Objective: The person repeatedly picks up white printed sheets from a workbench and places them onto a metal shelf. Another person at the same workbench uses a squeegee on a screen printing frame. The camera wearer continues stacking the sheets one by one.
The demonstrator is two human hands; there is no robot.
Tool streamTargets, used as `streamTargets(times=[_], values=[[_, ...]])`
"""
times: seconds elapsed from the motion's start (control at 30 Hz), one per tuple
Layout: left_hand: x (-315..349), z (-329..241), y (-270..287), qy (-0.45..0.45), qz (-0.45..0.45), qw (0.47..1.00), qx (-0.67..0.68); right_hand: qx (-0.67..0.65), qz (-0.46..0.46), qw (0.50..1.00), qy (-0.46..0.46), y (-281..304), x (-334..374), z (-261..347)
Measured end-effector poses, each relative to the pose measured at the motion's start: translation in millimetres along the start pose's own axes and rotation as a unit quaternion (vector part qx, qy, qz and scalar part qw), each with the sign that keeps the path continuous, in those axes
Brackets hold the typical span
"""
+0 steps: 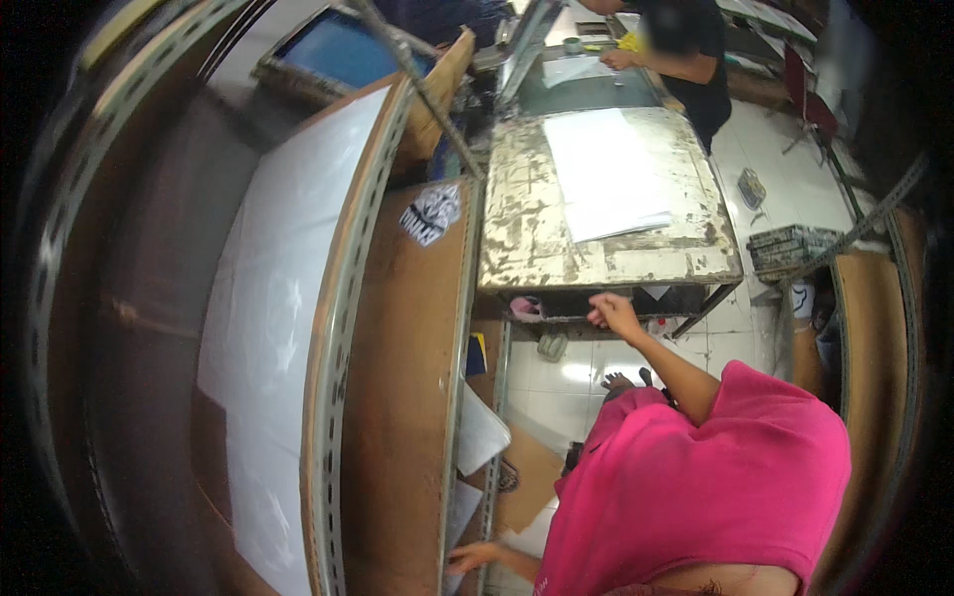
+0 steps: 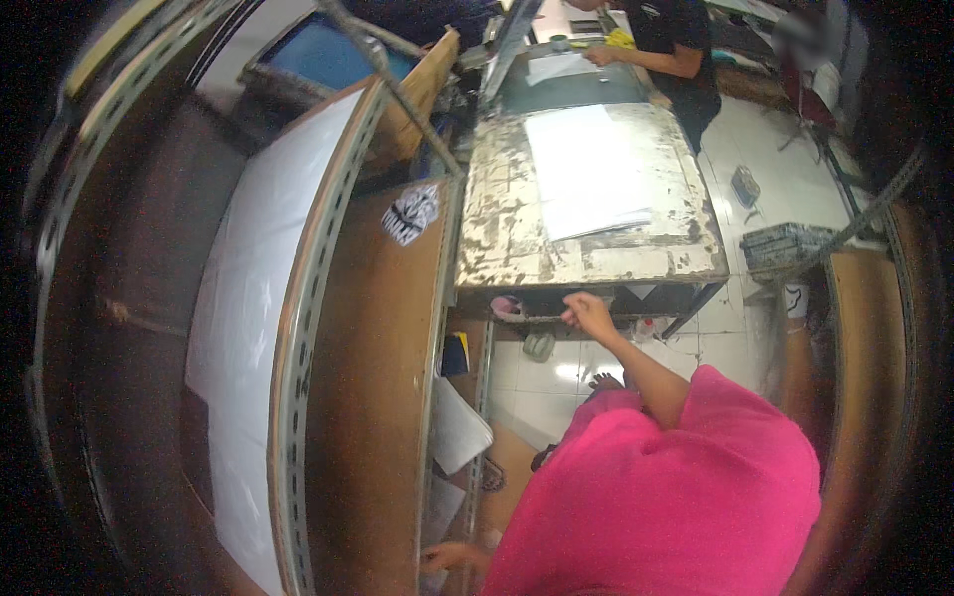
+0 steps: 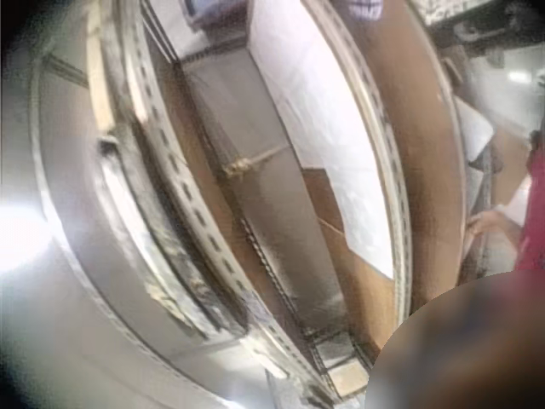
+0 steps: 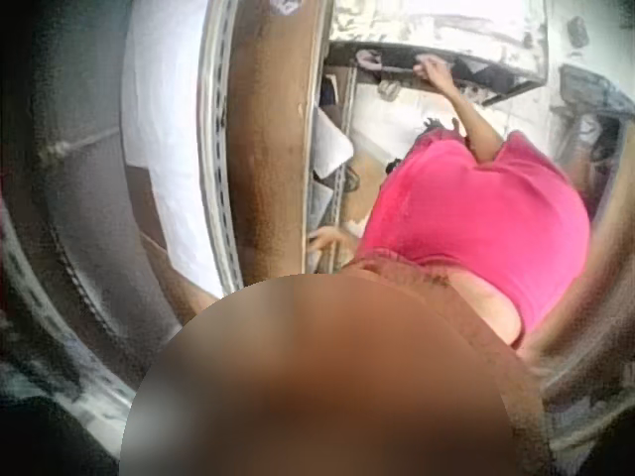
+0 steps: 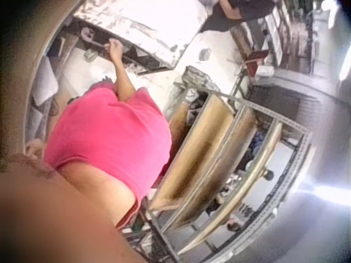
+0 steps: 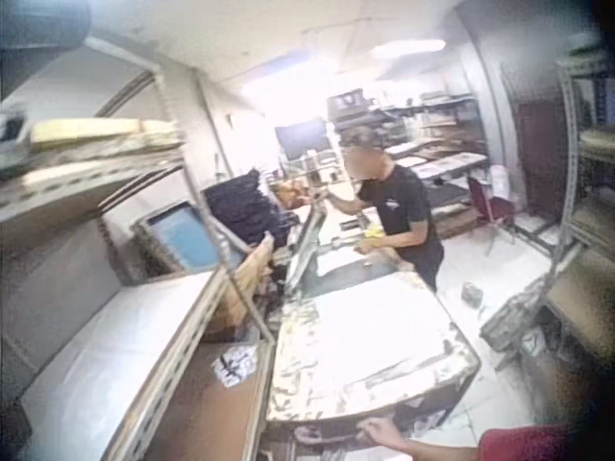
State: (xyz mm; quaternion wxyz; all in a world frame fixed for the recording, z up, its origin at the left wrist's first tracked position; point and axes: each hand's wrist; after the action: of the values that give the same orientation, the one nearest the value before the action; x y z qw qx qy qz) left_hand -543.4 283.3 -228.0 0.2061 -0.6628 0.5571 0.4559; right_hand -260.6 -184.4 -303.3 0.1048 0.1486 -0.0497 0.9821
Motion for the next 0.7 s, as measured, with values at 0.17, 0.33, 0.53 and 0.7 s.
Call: streamTargets(times=[0.17,0.33,0.53,0.7], values=[[132.3,-50.2,-20.5,0.221,0.511,0.829,0.058,0.017,-0.091,0.986,0.139,40.4,-61.2,101.8],[186.5,-69.0,-5.4,0.454,0.693,0.56,0.017,-0.12,-0.14,0.972,0.148,80.2,-145.3,164.5],[194.0,-87.2,27.9,0.533,0.657,0.534,0.007,-0.522,-0.188,0.829,0.076,120.9,-281.4,182.1],[182.9,-120.5,50.9,0.527,0.628,0.572,0.038,-0.593,-0.286,0.733,0.173,102.2,-269.8,174.5]])
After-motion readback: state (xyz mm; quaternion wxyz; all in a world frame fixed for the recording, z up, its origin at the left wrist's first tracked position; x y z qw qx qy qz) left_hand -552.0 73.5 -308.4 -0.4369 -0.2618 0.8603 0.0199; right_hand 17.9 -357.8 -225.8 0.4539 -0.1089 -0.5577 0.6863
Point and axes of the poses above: each hand's wrist, its own x-axis away from the middle knuckle, its own y-axis out of the back of the hand, z = x × y, and after that the axes turned 3 degrees about -y, right-handed
